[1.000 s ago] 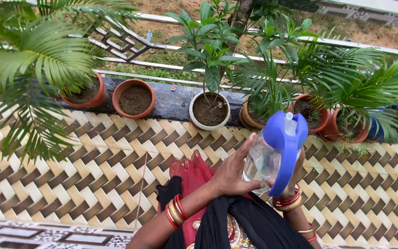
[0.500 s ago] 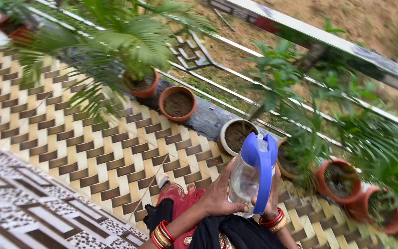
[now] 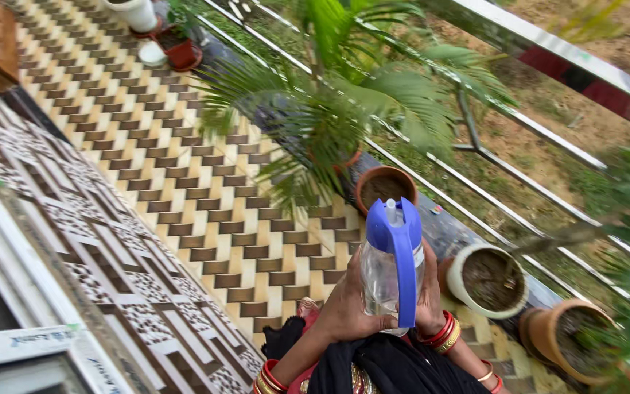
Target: The person waters several potted plants arranged on a balcony using a blue and white water bottle.
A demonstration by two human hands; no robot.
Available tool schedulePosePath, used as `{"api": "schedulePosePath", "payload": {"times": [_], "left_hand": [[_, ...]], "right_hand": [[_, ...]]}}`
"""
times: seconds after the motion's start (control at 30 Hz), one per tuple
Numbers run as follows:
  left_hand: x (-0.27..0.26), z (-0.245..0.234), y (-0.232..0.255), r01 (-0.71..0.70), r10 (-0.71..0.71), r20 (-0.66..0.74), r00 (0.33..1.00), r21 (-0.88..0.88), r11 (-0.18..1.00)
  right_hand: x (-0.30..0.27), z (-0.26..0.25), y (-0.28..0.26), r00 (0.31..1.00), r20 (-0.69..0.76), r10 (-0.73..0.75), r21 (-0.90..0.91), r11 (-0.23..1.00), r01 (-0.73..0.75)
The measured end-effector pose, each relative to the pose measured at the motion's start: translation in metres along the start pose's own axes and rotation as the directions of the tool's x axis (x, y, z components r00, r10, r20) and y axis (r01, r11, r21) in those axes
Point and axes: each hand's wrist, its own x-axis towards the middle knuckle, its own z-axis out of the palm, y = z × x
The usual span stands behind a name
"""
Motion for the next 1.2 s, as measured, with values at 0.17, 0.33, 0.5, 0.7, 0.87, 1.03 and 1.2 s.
{"api": "schedulePosePath", "payload": {"times": [0.17,0.33,0.5,0.7,0.87,1.03,1.2], "left_hand": [[-0.007,-0.082,-0.015,0.223,-0.230,-0.042,0.972,-0.119,0.967],[-0.006,-0.139,-0.043,0.241,-0.210,-0.266,0.941,0.089,0.966],[0.017,-0.205,-0.086,0.271,-0.286,-0.360,0.888,-0.092,0.958],[0.082,-0.310,-0.115,0.386,-0.352,-0.390,0.851,0.008,0.923],[0.153,-0.383,-0.140,0.269,-0.308,-0.333,0.891,-0.158,0.950],[0.196,-0.421,-0.173,0.015,0.044,-0.354,0.934,0.162,0.987],[0.244,-0.452,-0.197,0.424,-0.423,-0.059,0.904,0.011,0.906]], "right_hand": [[0.062,0.076,0.017,0.988,0.136,0.068,0.152,0.984,-0.088],[0.124,0.129,0.040,0.945,0.308,0.115,0.067,0.988,-0.142],[0.201,0.183,0.075,0.888,0.450,0.098,0.140,0.974,-0.178],[0.312,0.247,0.105,0.886,0.462,0.037,0.238,0.957,-0.164],[0.406,0.275,0.131,0.887,0.461,0.038,0.217,0.964,-0.154],[0.442,0.284,0.150,0.909,0.405,0.100,0.212,0.957,-0.200],[0.459,0.283,0.173,0.974,0.165,0.154,0.078,0.983,-0.169]]}}
